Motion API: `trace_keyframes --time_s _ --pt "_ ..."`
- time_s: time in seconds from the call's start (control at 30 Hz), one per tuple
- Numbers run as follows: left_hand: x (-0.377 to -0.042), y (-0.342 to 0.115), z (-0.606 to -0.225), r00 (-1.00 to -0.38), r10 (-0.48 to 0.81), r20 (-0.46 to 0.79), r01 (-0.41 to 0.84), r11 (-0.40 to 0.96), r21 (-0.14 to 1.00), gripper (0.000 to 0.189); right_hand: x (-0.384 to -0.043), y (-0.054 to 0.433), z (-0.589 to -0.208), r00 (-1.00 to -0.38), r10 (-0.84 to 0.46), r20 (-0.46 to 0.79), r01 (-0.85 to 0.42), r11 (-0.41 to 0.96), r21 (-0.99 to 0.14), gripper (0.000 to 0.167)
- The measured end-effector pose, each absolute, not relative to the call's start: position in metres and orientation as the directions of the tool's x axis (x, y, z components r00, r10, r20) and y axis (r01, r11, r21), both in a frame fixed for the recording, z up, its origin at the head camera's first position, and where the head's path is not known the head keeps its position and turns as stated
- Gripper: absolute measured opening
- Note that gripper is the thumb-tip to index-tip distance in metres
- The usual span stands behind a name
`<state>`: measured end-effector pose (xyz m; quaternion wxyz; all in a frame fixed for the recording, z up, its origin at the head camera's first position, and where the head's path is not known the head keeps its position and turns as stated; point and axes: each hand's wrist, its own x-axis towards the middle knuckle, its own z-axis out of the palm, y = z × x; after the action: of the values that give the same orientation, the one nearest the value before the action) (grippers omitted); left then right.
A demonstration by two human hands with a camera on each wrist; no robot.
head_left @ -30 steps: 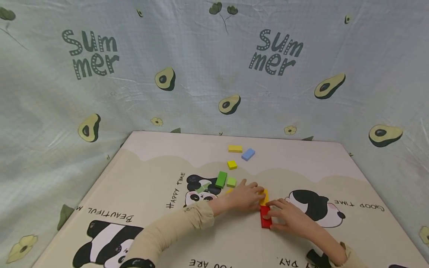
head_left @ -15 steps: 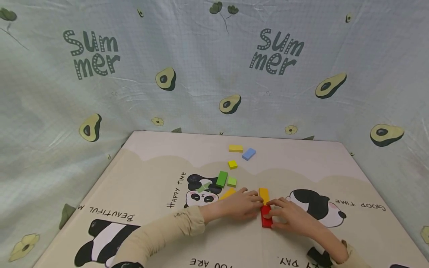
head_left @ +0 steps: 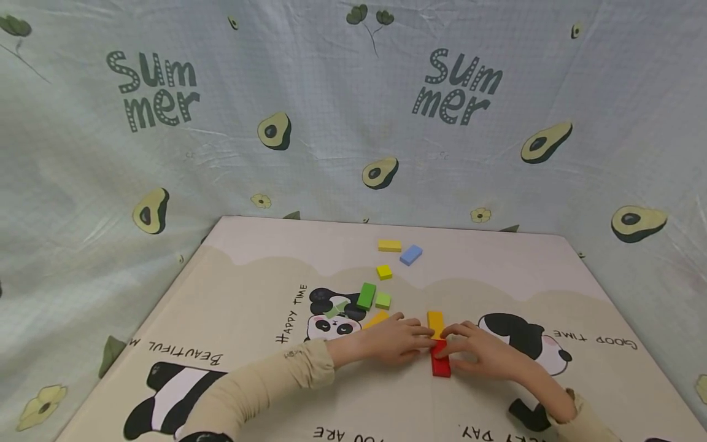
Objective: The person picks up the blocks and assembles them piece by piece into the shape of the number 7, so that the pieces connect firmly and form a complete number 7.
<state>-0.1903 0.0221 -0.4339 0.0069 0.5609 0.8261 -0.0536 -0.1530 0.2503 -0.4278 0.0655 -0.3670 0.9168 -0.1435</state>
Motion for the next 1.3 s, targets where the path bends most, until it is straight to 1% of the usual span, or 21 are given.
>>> trace_keyframes --time_s 0.1,0.2,0.37,0.57,0.67,0.93,1.13,1.3 --pt "-0.189 0.022 -0.433 -0.372 0.926 -0.073 0.926 0.364 -0.095 0.042 -0.158 0.252 -0.428 -0.730 -0.683 0.002 -0.649 0.692 -0.316 0.020" --pt "-0.188 0.021 -0.432 -0.372 0.926 -0.071 0.925 0.363 -0.117 0.042 -0.165 0.254 -0.430 -0.741 -0.670 0.051 -0.653 0.701 -0.288 0.016" --pt "-0.187 0.021 -0.429 -0.369 0.926 -0.074 0.923 0.356 -0.146 0.042 -0.180 0.255 -0.429 -0.769 -0.632 0.095 -0.633 0.734 -0.244 0.015" --pt "-0.187 0.024 -0.427 -0.371 0.925 -0.088 0.920 0.352 -0.172 0.040 -0.210 0.254 -0.429 -0.824 -0.553 0.119 -0.566 0.795 -0.218 0.018" --pt "-0.186 0.025 -0.427 -0.369 0.925 -0.091 0.919 0.348 -0.187 0.040 -0.226 0.255 -0.429 -0.831 -0.538 0.139 -0.556 0.805 -0.205 0.018" --pt "-0.186 0.028 -0.430 -0.349 0.934 -0.077 0.919 0.326 -0.221 0.039 -0.262 0.255 -0.429 -0.857 -0.496 0.141 -0.515 0.838 -0.182 0.019" --pt "-0.185 0.029 -0.428 -0.338 0.937 -0.083 0.922 0.312 -0.229 0.038 -0.283 0.252 -0.432 -0.883 -0.454 0.117 -0.469 0.857 -0.215 0.022" --pt "-0.185 0.029 -0.426 -0.332 0.938 -0.095 0.923 0.303 -0.235 0.039 -0.299 0.248 -0.433 -0.880 -0.453 0.144 -0.474 0.859 -0.195 0.024"
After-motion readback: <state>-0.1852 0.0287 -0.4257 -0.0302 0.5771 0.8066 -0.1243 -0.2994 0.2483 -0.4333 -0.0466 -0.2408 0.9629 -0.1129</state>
